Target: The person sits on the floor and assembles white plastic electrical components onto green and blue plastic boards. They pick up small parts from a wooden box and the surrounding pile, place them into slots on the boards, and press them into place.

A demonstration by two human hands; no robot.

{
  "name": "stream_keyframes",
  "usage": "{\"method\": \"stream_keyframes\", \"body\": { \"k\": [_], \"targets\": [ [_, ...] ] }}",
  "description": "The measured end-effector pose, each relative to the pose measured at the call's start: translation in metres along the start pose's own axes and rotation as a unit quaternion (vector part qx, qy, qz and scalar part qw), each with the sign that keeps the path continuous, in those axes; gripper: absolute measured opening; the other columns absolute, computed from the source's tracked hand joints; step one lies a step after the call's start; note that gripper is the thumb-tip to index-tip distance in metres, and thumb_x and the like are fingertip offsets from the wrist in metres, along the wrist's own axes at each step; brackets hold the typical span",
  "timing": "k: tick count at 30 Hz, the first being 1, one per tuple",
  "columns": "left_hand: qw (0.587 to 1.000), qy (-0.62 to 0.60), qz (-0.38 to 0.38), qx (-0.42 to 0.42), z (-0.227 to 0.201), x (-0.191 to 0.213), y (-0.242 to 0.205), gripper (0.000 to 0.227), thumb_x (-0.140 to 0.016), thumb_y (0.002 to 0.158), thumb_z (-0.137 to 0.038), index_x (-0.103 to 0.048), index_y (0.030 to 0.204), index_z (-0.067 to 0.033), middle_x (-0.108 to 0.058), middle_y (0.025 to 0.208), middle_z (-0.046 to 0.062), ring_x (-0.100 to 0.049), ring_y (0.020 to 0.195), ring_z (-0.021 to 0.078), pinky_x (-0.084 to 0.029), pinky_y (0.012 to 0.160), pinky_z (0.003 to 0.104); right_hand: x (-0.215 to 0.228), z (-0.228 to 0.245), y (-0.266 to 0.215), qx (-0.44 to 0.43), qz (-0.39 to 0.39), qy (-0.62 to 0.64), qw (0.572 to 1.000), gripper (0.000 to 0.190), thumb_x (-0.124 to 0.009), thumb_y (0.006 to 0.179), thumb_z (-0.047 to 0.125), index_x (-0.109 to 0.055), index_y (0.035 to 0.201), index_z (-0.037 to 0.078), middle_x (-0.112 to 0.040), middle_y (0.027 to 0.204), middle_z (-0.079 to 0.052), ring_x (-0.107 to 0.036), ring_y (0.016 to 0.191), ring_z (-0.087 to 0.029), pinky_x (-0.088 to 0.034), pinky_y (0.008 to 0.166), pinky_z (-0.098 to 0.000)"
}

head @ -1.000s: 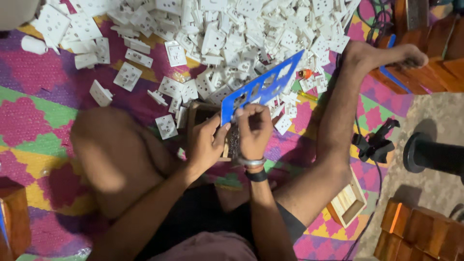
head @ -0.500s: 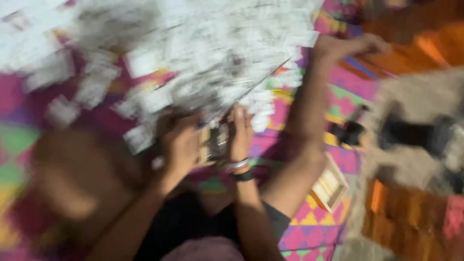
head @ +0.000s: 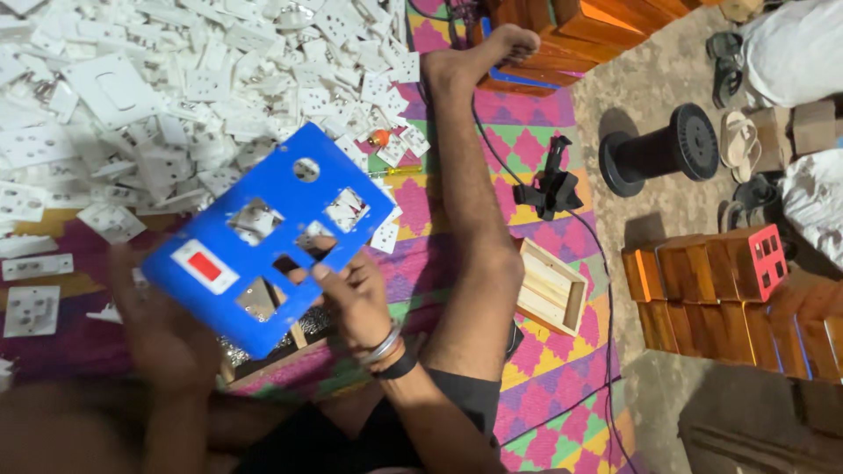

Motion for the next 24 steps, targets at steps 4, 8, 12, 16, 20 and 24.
{"method": "stream_keyframes", "body": {
  "k": [4, 8, 12, 16, 20, 24],
  "targets": [
    [0.985, -0.024, 0.023, 0.168, 0.027, 0.028, 0.002, 0.069, -0.042, 0.114, -0.060, -0.051, 0.156, -0.0051, -0.062, 0.147, 0.019, -0.060, 0.110, 0.0284, -0.049, 0.085, 0.038, -0.002, -0.029, -0.014, -0.062, 0.025, -0.108, 0.992, 0.033, -0.060, 0.105, 0.008, -0.058, 0.137, 0.001, -0.072, 0.108, -0.010, -0.070, 0.093, -0.017, -0.060, 0.077, -0.0295],
    [0.988, -0.040, 0.054, 0.141, 0.009, 0.031, 0.001, 0.079, -0.043, 0.110, -0.069, -0.044, 0.153, -0.0030, -0.057, 0.147, 0.018, -0.061, 0.123, 0.0354, -0.052, 0.100, 0.052, 0.015, -0.033, -0.020, -0.018, 0.065, -0.225, 0.972, 0.016, -0.062, 0.109, 0.016, -0.063, 0.116, 0.002, -0.069, 0.098, -0.011, -0.074, 0.092, -0.025, -0.063, 0.078, -0.0365],
    [0.968, -0.207, -0.020, 0.138, -0.004, 0.012, 0.022, 0.083, -0.037, 0.102, -0.063, -0.046, 0.151, 0.0036, -0.057, 0.142, 0.027, -0.063, 0.119, 0.0443, -0.056, 0.096, 0.058, 0.032, -0.025, -0.016, 0.157, 0.127, -0.747, 0.634, 0.040, -0.069, 0.072, 0.002, -0.064, 0.113, 0.004, -0.068, 0.105, -0.019, -0.069, 0.092, -0.039, -0.058, 0.077, -0.0452],
    [0.971, -0.225, 0.004, 0.086, -0.012, 0.040, 0.023, 0.073, -0.039, 0.108, -0.060, -0.052, 0.142, 0.0033, -0.064, 0.130, 0.021, -0.065, 0.107, 0.0360, -0.057, 0.087, 0.048, 0.030, -0.050, -0.024, 0.172, 0.124, -0.769, 0.603, 0.040, -0.063, 0.076, 0.002, -0.062, 0.115, -0.002, -0.067, 0.110, -0.023, -0.067, 0.085, -0.040, -0.057, 0.069, -0.0455],
    [0.982, -0.166, 0.028, 0.087, 0.004, 0.046, 0.024, 0.071, -0.044, 0.100, -0.062, -0.057, 0.139, -0.0032, -0.070, 0.129, 0.013, -0.070, 0.104, 0.0298, -0.061, 0.085, 0.048, 0.024, -0.055, -0.008, 0.109, 0.142, -0.789, 0.588, 0.022, -0.063, 0.079, 0.005, -0.066, 0.101, 0.006, -0.067, 0.099, -0.018, -0.068, 0.085, -0.040, -0.056, 0.071, -0.0478],
    [0.988, -0.126, 0.013, 0.090, 0.013, 0.037, 0.025, 0.069, -0.047, 0.108, -0.060, -0.055, 0.146, -0.0029, -0.067, 0.130, 0.014, -0.069, 0.109, 0.0291, -0.059, 0.088, 0.048, 0.011, -0.040, -0.013, 0.178, 0.168, -0.733, 0.635, 0.019, -0.065, 0.080, 0.008, -0.069, 0.099, 0.008, -0.069, 0.108, -0.016, -0.068, 0.085, -0.039, -0.057, 0.070, -0.0470]
  ]
}}
Point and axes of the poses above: each hand's wrist, its own y-axis towards the middle knuckle, its own x-axis out of the back of the hand, z = x × y, the point moved 5 cm from there along y, towards the middle knuckle
